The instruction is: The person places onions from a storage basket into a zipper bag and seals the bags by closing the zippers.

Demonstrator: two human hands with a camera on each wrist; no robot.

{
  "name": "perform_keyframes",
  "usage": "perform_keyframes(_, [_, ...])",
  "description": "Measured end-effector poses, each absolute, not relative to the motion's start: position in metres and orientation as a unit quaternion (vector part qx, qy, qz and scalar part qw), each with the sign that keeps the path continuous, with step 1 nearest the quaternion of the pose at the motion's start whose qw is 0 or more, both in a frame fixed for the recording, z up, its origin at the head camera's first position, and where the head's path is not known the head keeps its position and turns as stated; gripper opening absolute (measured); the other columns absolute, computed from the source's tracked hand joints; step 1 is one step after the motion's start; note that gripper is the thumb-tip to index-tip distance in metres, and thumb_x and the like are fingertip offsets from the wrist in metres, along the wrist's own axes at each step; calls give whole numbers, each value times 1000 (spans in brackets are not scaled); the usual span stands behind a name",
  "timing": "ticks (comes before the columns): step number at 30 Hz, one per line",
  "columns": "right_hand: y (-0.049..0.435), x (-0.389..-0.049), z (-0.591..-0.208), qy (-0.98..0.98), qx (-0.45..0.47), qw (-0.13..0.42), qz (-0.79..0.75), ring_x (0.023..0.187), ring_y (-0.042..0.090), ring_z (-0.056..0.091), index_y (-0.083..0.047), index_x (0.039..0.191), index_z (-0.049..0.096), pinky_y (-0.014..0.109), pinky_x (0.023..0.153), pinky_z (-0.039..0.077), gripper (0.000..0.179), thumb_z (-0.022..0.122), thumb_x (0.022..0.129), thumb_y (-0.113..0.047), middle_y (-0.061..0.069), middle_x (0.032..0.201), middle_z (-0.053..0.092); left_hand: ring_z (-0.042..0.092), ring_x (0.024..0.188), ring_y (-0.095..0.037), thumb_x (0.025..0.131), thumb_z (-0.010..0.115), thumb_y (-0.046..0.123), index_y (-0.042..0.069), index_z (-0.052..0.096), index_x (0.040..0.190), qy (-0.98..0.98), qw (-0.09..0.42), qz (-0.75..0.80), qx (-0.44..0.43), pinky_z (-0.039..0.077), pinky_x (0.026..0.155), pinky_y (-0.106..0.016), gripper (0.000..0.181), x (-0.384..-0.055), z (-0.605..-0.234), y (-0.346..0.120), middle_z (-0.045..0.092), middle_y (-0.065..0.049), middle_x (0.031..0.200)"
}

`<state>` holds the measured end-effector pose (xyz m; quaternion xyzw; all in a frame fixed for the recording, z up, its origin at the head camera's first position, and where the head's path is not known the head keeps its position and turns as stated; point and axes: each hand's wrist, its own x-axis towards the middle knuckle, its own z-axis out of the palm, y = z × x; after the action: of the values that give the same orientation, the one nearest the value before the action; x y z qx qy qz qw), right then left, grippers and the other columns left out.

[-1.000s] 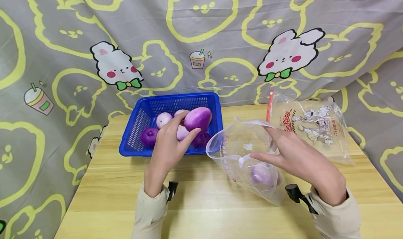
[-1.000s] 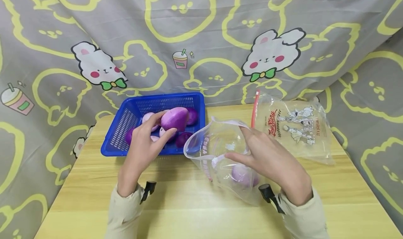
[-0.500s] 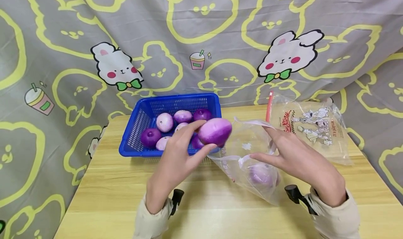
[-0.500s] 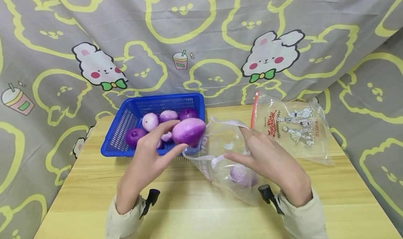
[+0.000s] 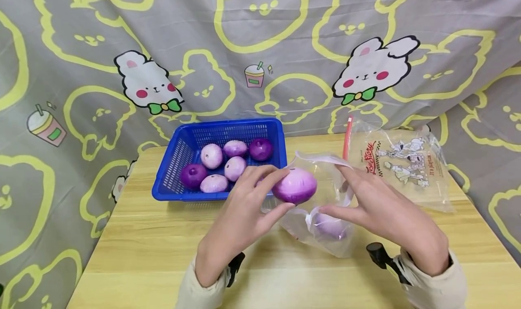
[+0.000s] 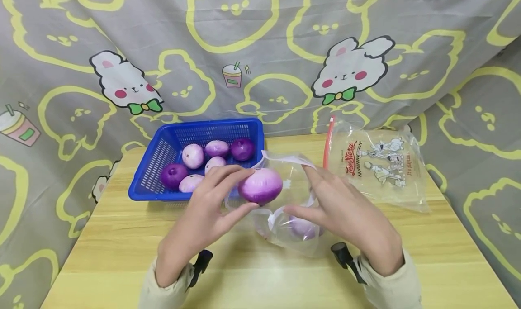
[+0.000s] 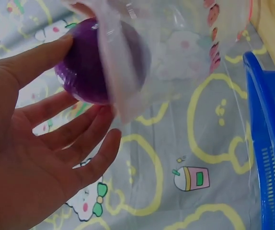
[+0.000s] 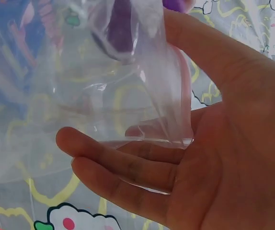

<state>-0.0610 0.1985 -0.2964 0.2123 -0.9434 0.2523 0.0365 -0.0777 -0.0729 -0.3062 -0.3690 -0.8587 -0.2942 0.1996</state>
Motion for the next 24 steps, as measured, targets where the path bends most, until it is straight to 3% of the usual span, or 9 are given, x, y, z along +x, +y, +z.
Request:
perform_keyframes(8, [196,-61,-297,-941,218,39,255,75,3,56,-28,150,37,34,72,51,78,69,86,-59,-9,85,59,32,136,-35,78,87,29,17,69,122,-895,204,-219,-330,31,113,-52,49,-78,-311,-72,35,-17,152])
perform_keyframes(17, [200,-65,-297,-944,214,46,245,79,10,60,-21,149,40,40,75,52,80,71,85,-58,-3,93,65,45,128,-36,82,83,27,9,59,133,-916,162,-172,-325,42,102,-54,60,-80,-314,-74,44,-17,148])
perform_keyframes(24, [204,-70,-296,-947,197,31,252,80,13,65,-13,142,45,42,73,55,78,73,84,-57,0,91,68,45,133,-32,93,71,31,8,53,141,-921,98,-185,-328,39,108,-51,56,-80,-313,-77,46,-17,148])
